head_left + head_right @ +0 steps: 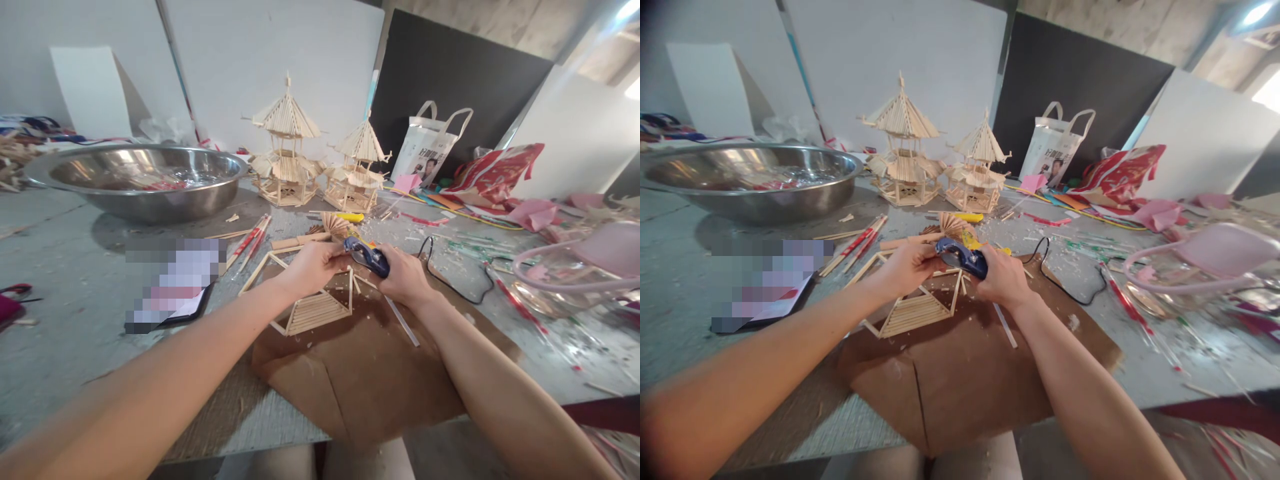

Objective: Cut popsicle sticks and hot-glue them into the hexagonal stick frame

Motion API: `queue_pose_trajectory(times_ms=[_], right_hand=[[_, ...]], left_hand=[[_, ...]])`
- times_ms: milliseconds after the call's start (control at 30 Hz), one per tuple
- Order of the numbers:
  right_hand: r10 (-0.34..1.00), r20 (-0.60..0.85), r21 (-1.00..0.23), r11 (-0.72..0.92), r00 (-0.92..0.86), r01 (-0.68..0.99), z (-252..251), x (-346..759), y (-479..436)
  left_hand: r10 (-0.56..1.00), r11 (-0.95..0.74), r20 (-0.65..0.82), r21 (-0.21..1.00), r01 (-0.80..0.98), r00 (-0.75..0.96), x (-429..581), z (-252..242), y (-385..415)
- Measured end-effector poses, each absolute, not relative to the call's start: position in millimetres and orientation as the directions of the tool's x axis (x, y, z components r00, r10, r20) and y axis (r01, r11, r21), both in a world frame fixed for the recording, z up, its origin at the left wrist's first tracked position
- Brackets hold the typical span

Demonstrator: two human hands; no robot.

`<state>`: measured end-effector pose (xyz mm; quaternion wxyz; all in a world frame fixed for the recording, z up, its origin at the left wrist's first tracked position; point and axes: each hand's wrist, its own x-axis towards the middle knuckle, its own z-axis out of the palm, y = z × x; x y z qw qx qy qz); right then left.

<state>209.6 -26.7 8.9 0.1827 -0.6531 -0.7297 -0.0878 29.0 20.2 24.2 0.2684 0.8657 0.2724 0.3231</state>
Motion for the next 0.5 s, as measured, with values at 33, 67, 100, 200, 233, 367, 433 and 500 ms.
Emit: queue_pose_trajectory(times_ms=[33,67,100,200,233,367,433,500], right_hand=[[0.926,0.371,-0.110,0.124,-0.075,0.986,9.6,209.3,-26.9],[0.930,0.361,-0.111,0.116,-0.069,0.987,10.4,208.8,-27.3],[0.934,0.351,-0.111,0.108,-0.062,0.988,11.1,208.2,-27.6],[0.945,0.326,-0.109,0.079,-0.039,0.991,13.0,206.4,-28.2],[0.946,0.323,-0.107,0.071,-0.033,0.992,13.3,205.8,-28.3],[0.948,0.319,-0.091,0.044,-0.013,0.995,13.0,204.8,-27.7],[0.949,0.316,-0.084,0.031,-0.003,0.996,12.3,205.1,-27.3],[0.950,0.312,-0.074,0.022,0.002,0.997,11.6,205.5,-26.9]], left_hand=[[0.644,-0.710,0.422,0.640,0.294,0.638,29.2,24.0,20.0],[0.645,-0.712,0.429,0.639,0.292,0.632,29.4,23.6,20.0],[0.647,-0.712,0.434,0.638,0.293,0.627,29.5,23.1,20.2],[0.649,-0.713,0.446,0.639,0.289,0.616,29.6,20.9,20.8],[0.649,-0.712,0.447,0.642,0.285,0.615,29.7,20.3,21.1],[0.661,-0.696,0.437,0.661,0.280,0.610,30.3,19.0,21.5],[0.676,-0.677,0.415,0.676,0.291,0.609,30.5,19.5,21.3],[0.690,-0.660,0.394,0.687,0.304,0.607,30.7,20.6,20.7]])
